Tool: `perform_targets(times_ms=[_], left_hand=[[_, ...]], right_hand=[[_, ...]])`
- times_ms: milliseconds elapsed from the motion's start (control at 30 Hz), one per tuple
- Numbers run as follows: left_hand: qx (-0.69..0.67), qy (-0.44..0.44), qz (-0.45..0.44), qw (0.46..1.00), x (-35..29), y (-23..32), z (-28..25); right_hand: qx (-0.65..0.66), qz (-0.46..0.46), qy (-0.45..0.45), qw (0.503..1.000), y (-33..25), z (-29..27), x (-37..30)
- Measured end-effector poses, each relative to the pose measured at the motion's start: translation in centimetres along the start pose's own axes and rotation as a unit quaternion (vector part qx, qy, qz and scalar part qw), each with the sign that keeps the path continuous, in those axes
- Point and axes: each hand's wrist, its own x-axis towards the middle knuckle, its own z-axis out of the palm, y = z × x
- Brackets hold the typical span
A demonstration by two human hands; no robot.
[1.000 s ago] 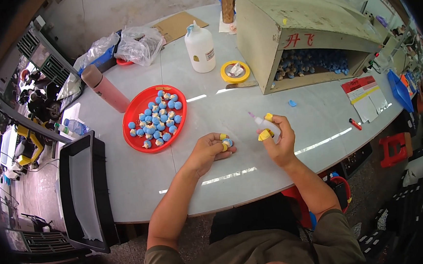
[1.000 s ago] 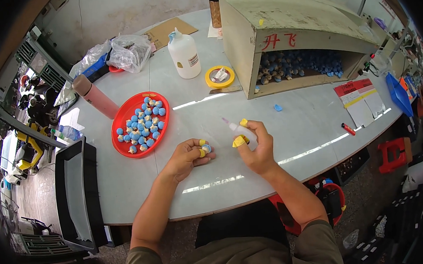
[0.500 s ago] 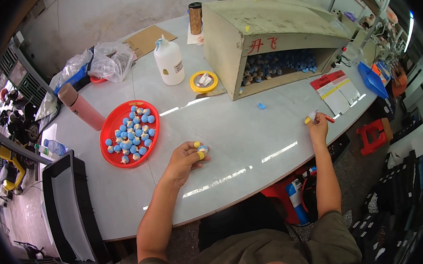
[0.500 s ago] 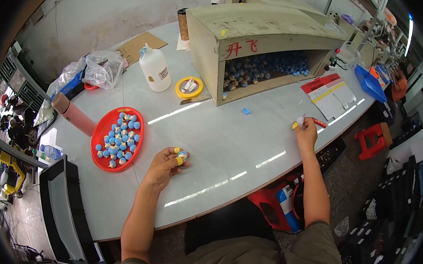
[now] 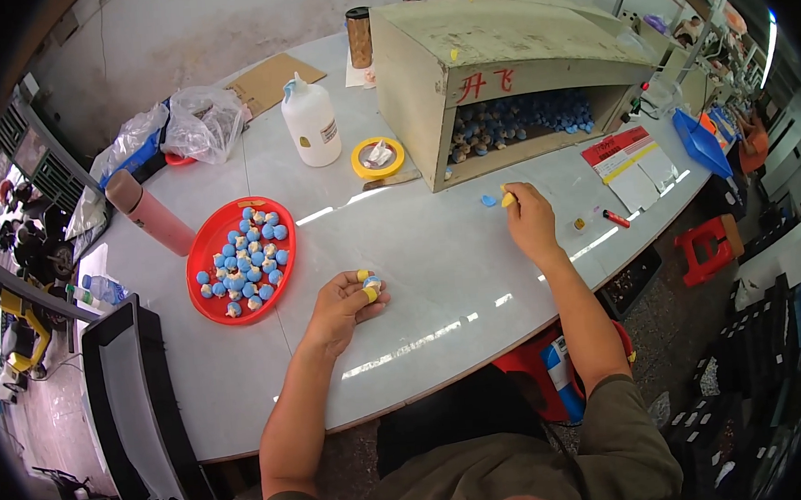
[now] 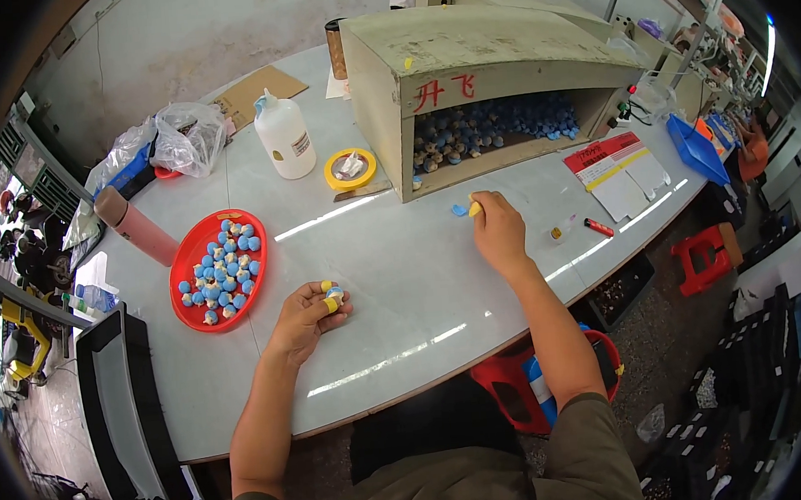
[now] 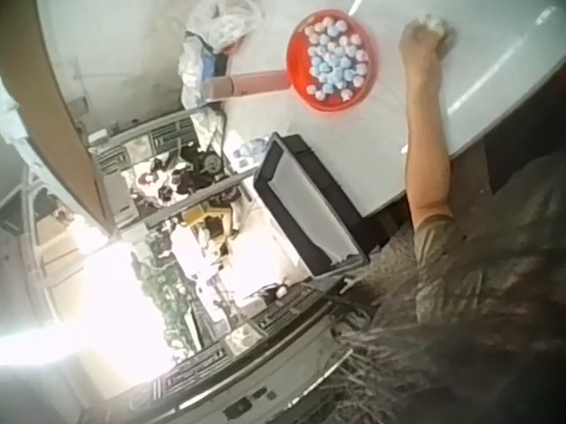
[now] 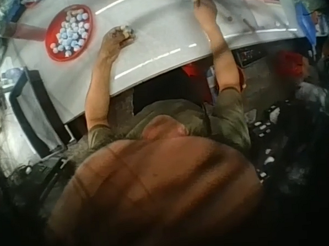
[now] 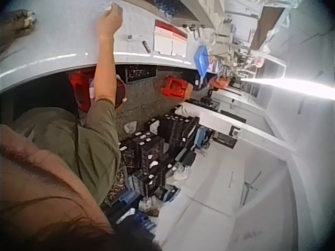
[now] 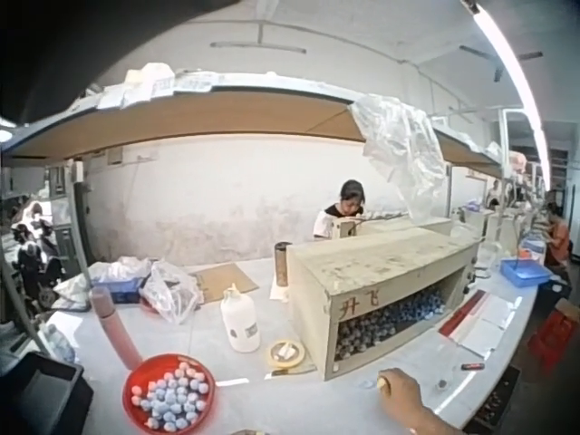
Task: The person retrieves figurine parts from a box, applies glue from a small bottle onto the components, and attaches the pieces together by hand.
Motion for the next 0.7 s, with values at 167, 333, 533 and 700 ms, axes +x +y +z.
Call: perform_targets(times_ms=[167, 333, 533, 700], left_hand=[[-0.026, -0.001, -0.002, 1.000, 0.4, -0.4, -0.3], [-0.013, -0.009, -0.004, 1.000, -0.2, -0.1, -0.3], [-0.029, -0.004, 0.019, 0.999, 0.3, -0.6, -0.3], [-0.044, -0.002, 0.039, 0.998, 0.2, -0.6, 0.2]], right_hand=[[-0.075, 0.046, -0.162, 0.983, 2.7, 2.7, 2.2], [-0.013, -0.022, -0.204, 0.979, -0.1, 2.8, 0.5], [0.241, -0.078, -0.110, 0.961, -10.9, 5.0, -1.4], [0.228, -0.190, -0.111, 0.949, -14.4, 6.7, -3.7]])
